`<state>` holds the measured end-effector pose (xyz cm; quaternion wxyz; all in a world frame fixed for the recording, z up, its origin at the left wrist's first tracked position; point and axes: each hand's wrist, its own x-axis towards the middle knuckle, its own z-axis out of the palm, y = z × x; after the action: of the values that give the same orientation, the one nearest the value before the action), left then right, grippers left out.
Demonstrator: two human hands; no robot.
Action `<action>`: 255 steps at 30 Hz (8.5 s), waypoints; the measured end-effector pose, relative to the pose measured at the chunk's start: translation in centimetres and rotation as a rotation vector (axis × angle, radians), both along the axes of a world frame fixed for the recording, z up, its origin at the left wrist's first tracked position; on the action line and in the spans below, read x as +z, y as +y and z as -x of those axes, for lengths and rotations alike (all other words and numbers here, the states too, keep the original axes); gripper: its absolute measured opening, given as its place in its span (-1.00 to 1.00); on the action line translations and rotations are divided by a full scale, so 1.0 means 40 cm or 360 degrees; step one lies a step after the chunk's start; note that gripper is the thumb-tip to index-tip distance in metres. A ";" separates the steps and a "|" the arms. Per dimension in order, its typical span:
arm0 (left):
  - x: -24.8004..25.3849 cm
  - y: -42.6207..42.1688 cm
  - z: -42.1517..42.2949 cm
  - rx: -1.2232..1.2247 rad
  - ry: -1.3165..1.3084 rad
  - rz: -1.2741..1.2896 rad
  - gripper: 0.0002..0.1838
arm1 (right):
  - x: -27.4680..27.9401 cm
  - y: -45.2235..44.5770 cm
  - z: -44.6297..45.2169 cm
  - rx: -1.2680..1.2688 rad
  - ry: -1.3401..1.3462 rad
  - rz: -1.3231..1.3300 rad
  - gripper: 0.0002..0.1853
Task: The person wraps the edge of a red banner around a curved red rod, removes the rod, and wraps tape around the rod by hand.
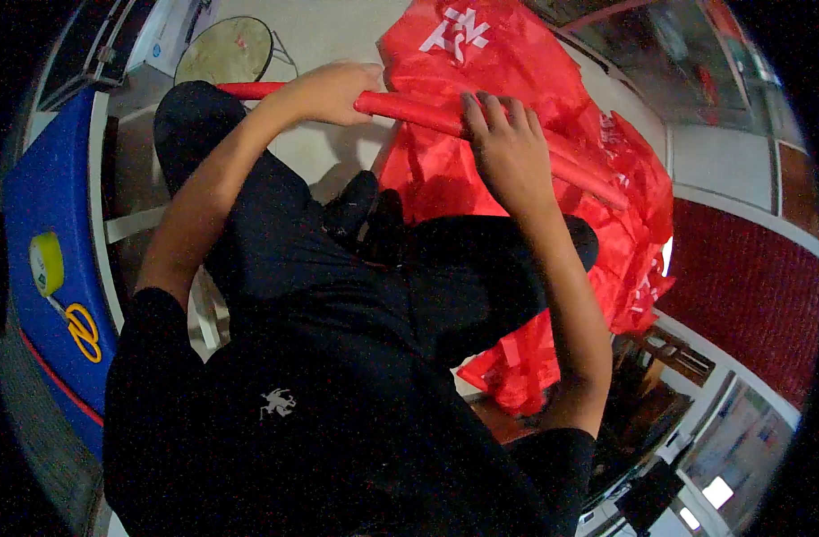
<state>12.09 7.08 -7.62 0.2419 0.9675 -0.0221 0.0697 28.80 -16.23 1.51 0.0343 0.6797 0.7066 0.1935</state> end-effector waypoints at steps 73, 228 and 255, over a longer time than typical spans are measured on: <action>0.089 0.010 0.037 -0.0199 -0.1528 0.3638 -0.65 | -0.013 -0.115 0.347 -0.0650 0.2298 0.0197 -0.66; -0.203 0.103 -0.048 0.0321 -0.0759 0.4027 -0.75 | 0.147 -0.081 0.375 -0.0233 0.3070 -0.1238 -0.66; -0.008 0.073 -0.031 0.0429 -0.1358 0.4280 -0.62 | 0.154 -0.148 0.351 -0.0982 0.2720 -0.1206 -0.76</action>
<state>13.34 10.01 -7.93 0.9312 -0.0973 0.0808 0.3419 14.76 -22.16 7.68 -0.6594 0.7116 0.1762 -0.1668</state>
